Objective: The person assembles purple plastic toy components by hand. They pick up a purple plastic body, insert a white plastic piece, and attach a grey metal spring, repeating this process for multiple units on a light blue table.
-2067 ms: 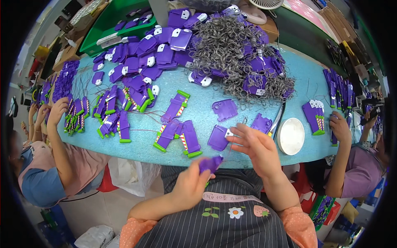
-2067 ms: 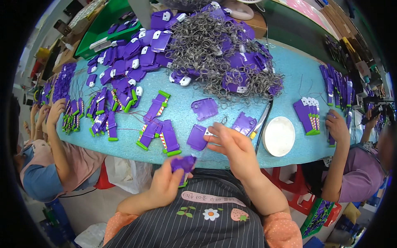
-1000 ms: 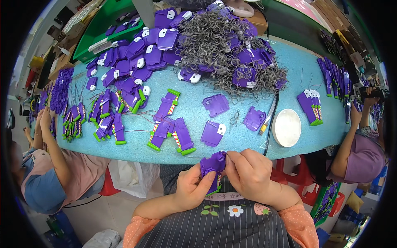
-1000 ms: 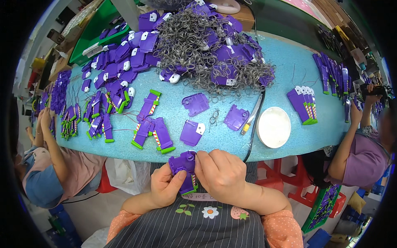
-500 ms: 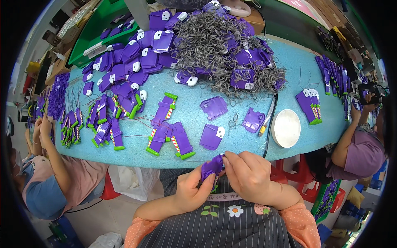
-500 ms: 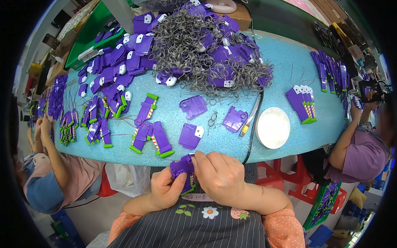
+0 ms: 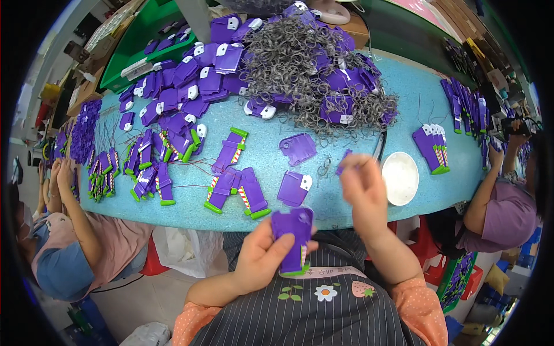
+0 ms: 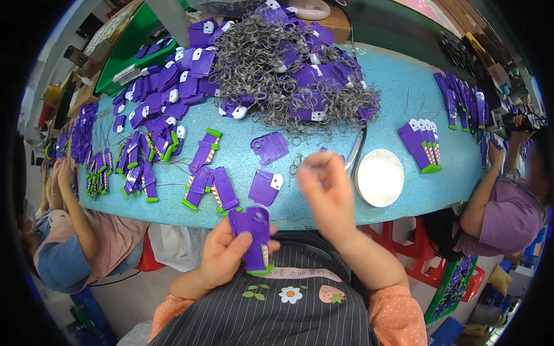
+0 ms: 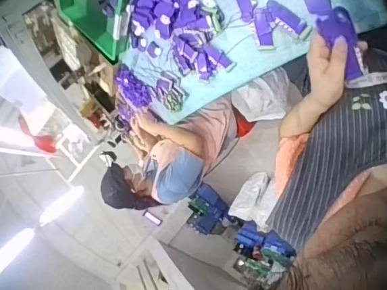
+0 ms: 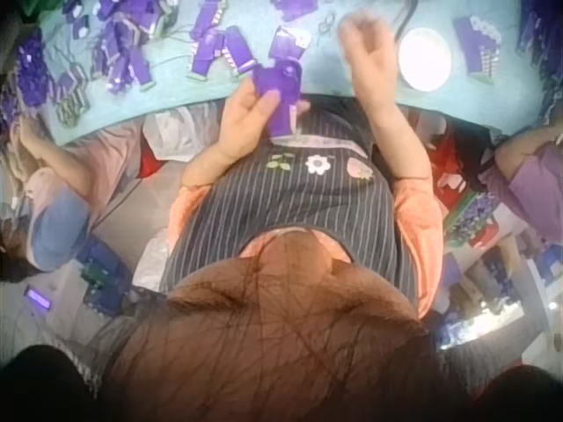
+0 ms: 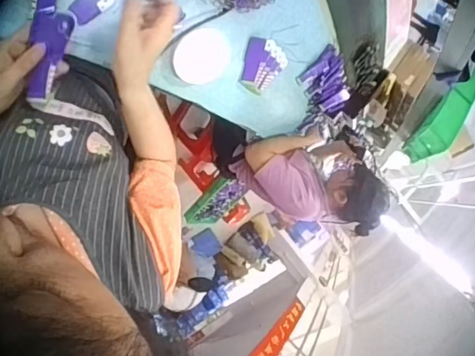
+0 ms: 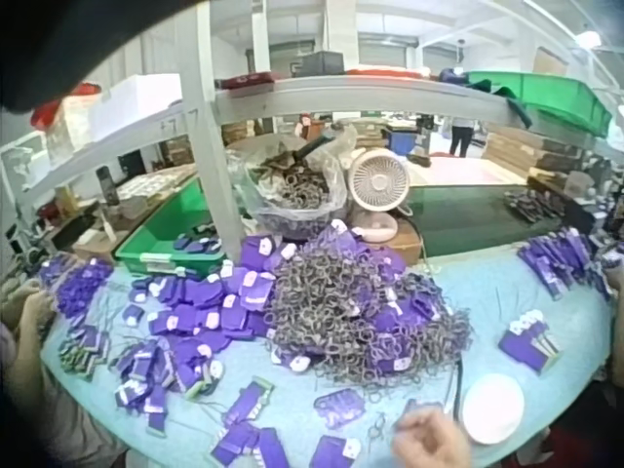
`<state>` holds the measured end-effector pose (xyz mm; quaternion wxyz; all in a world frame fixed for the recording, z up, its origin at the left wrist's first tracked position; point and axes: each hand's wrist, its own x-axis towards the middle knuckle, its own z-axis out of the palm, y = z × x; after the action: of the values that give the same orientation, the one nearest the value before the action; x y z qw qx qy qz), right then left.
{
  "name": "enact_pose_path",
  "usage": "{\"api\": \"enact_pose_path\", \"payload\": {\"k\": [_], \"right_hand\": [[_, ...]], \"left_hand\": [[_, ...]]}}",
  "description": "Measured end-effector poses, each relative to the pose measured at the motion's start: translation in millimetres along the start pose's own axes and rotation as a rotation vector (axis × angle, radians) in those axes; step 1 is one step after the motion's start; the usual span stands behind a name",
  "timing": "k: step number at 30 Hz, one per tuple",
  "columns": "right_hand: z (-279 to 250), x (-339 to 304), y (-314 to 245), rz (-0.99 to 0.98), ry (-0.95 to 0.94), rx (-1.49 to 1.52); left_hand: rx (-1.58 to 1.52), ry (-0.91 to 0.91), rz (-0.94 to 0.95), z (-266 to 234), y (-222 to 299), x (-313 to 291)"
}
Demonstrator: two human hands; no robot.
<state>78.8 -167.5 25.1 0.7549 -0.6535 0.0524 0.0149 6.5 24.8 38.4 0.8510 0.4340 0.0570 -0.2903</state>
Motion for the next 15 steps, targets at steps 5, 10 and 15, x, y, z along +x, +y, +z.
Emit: {"api": "enact_pose_path", "payload": {"k": [5, 10, 15], "right_hand": [[12, -43, 1, -0.169, -0.386, -0.278], [13, -49, 6, -0.168, -0.342, -0.277], [19, -50, 18, -0.207, -0.348, -0.218]], "left_hand": [[0.872, 0.233, 0.474, -4, -22, 7], [1.019, 0.231, 0.659, -3, -21, 11], [0.369, 0.151, 0.418, -6, -32, 11]]}}
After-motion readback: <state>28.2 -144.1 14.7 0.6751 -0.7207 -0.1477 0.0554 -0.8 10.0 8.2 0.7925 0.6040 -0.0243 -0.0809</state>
